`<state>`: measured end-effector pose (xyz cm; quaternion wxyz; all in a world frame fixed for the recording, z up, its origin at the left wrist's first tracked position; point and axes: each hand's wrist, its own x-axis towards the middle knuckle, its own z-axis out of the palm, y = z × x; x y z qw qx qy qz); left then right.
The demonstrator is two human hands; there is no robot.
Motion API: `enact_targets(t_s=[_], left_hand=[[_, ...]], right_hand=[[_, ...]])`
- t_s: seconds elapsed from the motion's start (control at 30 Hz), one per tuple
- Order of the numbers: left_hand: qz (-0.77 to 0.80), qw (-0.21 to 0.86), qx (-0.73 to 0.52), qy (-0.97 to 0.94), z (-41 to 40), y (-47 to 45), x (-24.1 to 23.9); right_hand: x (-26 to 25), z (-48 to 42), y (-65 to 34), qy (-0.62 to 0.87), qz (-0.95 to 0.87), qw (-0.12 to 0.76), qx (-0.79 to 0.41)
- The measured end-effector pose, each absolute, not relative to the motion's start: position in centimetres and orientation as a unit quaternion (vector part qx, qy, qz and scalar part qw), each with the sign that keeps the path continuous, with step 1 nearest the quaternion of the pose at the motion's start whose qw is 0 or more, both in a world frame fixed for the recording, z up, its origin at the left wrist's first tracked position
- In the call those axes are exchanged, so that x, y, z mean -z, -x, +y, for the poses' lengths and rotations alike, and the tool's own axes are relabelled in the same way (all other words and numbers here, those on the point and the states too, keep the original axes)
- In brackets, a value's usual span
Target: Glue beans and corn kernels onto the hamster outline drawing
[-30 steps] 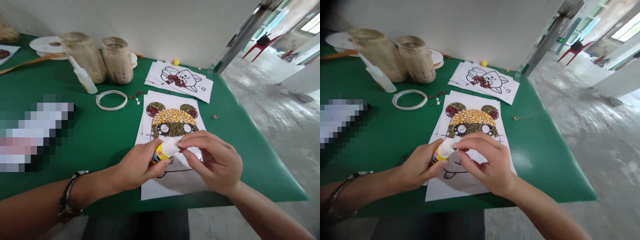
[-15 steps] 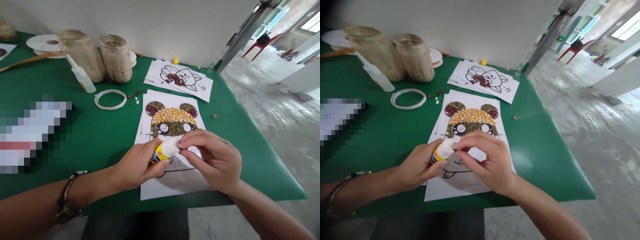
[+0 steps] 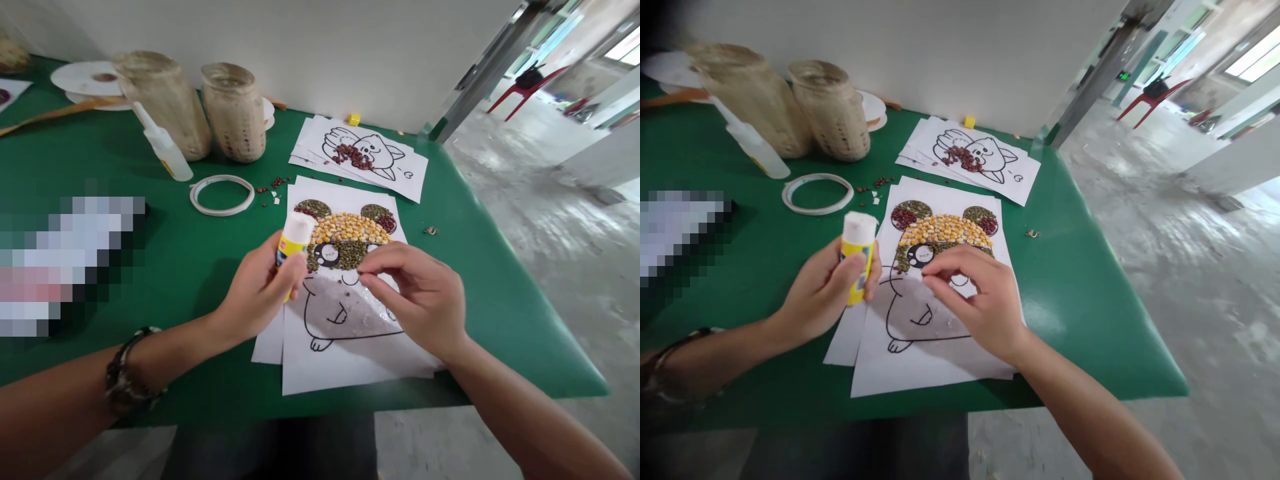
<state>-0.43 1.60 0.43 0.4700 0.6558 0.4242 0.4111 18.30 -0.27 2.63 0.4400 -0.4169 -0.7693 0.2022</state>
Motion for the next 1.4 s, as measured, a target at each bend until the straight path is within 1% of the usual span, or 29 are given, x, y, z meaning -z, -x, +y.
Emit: enact_targets(t_s=[0.13,0.27,0.4,0.57,0.67,0.9,1.13,1.4], left_hand=[[0.420,0.489,-0.451,-0.618,2.2,0.4,-0.4],[0.430,0.526,-0.436,-0.590,2.2,0.4,0.1],[0.433,0.549,-0.430,-0.570,2.3,0.5,0.5],[0.435,0.553,-0.427,-0.568,2.5,0.7,0.4],[0.437,0.555,-0.421,-0.569,2.5,0.7,0.2],[0.435,0.574,-0.431,-0.544,2.5,0.5,0.3],[0.434,0.573,-0.431,-0.546,2.5,0.5,0.4],[0.431,0.575,-0.429,-0.548,2.5,0.5,0.3]], right_hand=[[-1.0,1.3,-17.7,0.445,-0.802,0.368,-0.153],[0.3,2.2,-16.9,0.440,-0.837,0.296,-0.133],[0.7,2.6,-16.5,0.464,-0.841,0.253,-0.116],[0.8,2.6,-16.6,0.442,-0.857,0.253,-0.076],[0.8,2.5,-16.6,0.437,-0.866,0.236,-0.064],[0.9,2.5,-16.4,0.451,-0.854,0.250,-0.067],[0.6,2.8,-16.1,0.490,-0.836,0.227,-0.098],[0.8,2.7,-16.2,0.462,-0.840,0.260,-0.115]])
